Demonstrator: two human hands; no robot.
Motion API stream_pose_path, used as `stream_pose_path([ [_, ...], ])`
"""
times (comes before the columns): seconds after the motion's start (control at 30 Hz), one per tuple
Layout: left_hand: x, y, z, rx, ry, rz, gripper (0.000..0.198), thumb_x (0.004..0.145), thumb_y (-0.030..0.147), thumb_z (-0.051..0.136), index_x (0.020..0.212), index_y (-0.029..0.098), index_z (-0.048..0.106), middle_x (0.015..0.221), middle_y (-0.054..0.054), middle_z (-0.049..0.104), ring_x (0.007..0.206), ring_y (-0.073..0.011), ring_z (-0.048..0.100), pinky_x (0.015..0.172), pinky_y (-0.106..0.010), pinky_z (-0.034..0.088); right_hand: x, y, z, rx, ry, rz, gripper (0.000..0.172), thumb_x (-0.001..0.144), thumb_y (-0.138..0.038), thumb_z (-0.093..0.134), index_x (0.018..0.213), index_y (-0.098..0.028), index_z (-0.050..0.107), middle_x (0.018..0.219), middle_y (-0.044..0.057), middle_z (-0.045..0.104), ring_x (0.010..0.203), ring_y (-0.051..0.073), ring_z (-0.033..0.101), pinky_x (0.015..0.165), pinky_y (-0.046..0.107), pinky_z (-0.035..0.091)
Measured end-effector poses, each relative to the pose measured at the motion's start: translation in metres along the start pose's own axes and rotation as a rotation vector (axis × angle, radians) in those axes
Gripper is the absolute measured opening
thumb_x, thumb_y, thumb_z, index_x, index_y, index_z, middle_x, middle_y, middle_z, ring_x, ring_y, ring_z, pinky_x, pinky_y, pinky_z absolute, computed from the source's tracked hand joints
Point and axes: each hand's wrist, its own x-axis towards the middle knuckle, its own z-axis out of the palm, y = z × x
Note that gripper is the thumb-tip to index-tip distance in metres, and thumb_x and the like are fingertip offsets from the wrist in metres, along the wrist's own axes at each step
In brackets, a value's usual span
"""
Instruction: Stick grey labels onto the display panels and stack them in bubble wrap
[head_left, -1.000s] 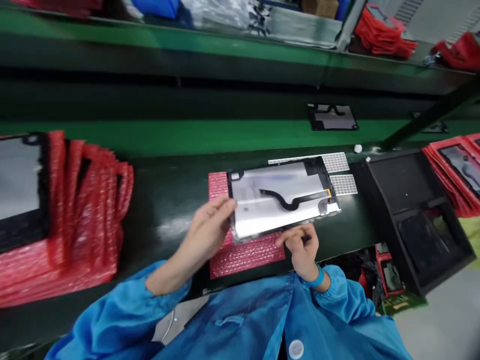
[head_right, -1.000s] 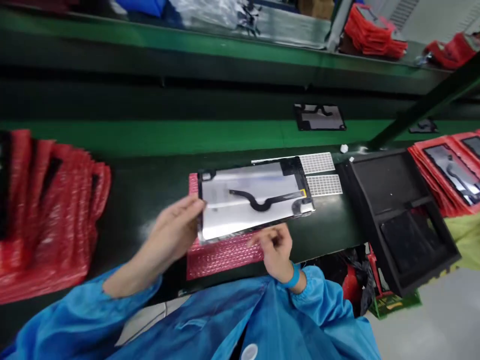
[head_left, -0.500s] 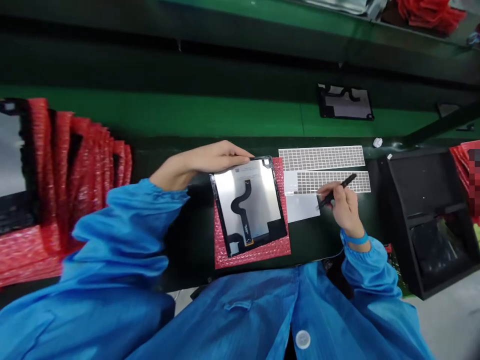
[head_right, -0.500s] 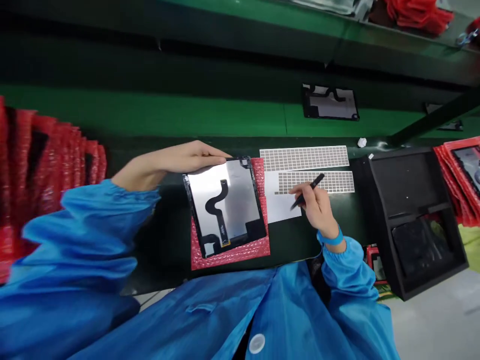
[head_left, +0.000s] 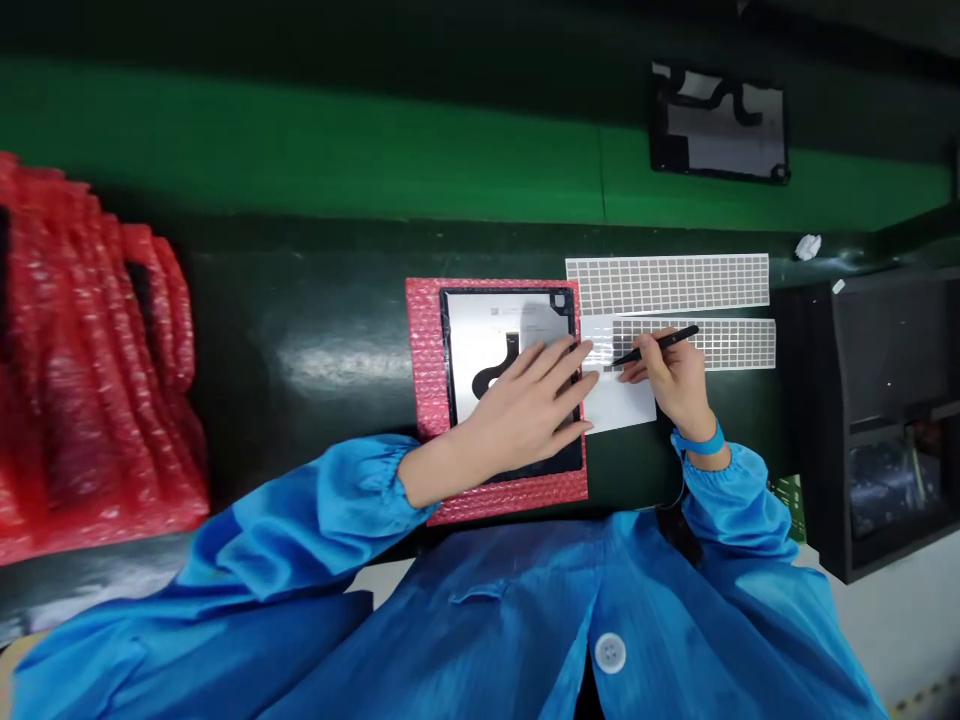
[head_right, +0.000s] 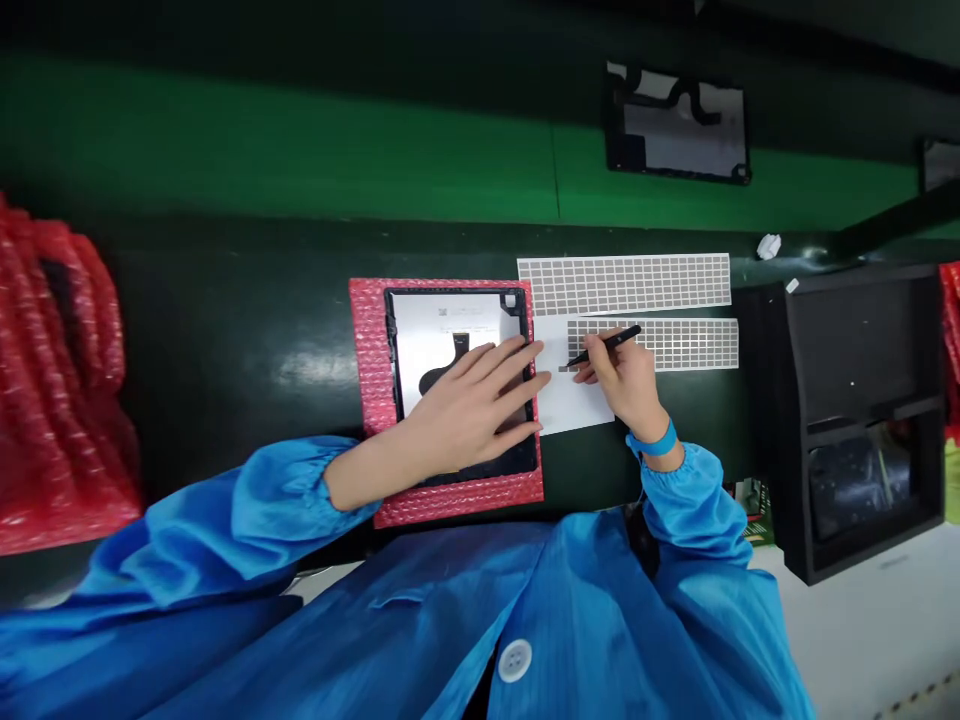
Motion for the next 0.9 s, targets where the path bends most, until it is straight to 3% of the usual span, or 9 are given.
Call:
stream_pose_path([
  [0.1, 0.000, 0.004, 0.007, 0.043, -0.047, -0.004, 0.051, 0.107, 0.045, 0.060, 0.145, 0.012, 0.065, 0.168, -0.022, 0.049, 0.156, -0.0452, 0.045, 0.121, -0.061, 0.045, -0.001, -0.003, 0.000, -0.016, 0.005, 0.012, 0.047, 0.099, -0.068, 0.067, 0.096, -0.021, 0.068, 0.068, 0.001, 0.078, 0.058, 0.018, 0.079, 0.056, 0.028, 0.066],
  [0.43, 0.001, 0.003, 0.002, 0.020, -0.050, -0.019, 0.046, 0.106, 0.042, 0.060, 0.143, 0.015, 0.065, 0.166, -0.021, 0.053, 0.157, -0.0437, 0.044, 0.121, -0.061, 0.044, 0.000, -0.008, -0.002, -0.025, -0.006, 0.036, 0.047, 0.099, -0.069, 0.067, 0.093, -0.022, 0.067, 0.064, -0.001, 0.076, 0.057, 0.017, 0.078, 0.055, 0.028, 0.065],
  [0.63, 0.004, 0.003, 0.002, 0.026, -0.042, -0.010, 0.047, 0.106, 0.041, 0.061, 0.141, 0.011, 0.066, 0.166, -0.024, 0.052, 0.156, -0.0454, 0.045, 0.120, -0.061, 0.045, 0.005, -0.012, -0.003, 0.076, 0.039, 0.112, 0.055, 0.091, -0.078, 0.070, 0.087, -0.023, 0.067, 0.062, -0.001, 0.074, 0.047, 0.016, 0.072, 0.048, 0.028, 0.061],
  [0.8, -0.002, 0.008, -0.002, -0.005, 0.007, -0.003, 0.046, 0.107, 0.040, 0.060, 0.142, 0.010, 0.066, 0.169, -0.023, 0.047, 0.157, -0.0445, 0.042, 0.124, -0.061, 0.041, 0.009, -0.019, 0.004, 0.118, 0.079, 0.092, 0.054, 0.093, -0.079, 0.067, 0.087, -0.026, 0.066, 0.063, -0.002, 0.073, 0.046, 0.016, 0.071, 0.047, 0.029, 0.060],
  [0.9, -0.016, 0.015, -0.012, -0.035, 0.112, -0.014, 0.037, 0.108, 0.040, 0.059, 0.128, 0.012, 0.073, 0.146, -0.023, 0.067, 0.138, -0.0401, 0.061, 0.109, -0.053, 0.053, 0.013, -0.028, 0.019, 0.106, 0.048, 0.068, 0.053, 0.095, -0.078, 0.064, 0.088, -0.026, 0.066, 0.065, -0.001, 0.074, 0.049, 0.017, 0.072, 0.047, 0.029, 0.060],
])
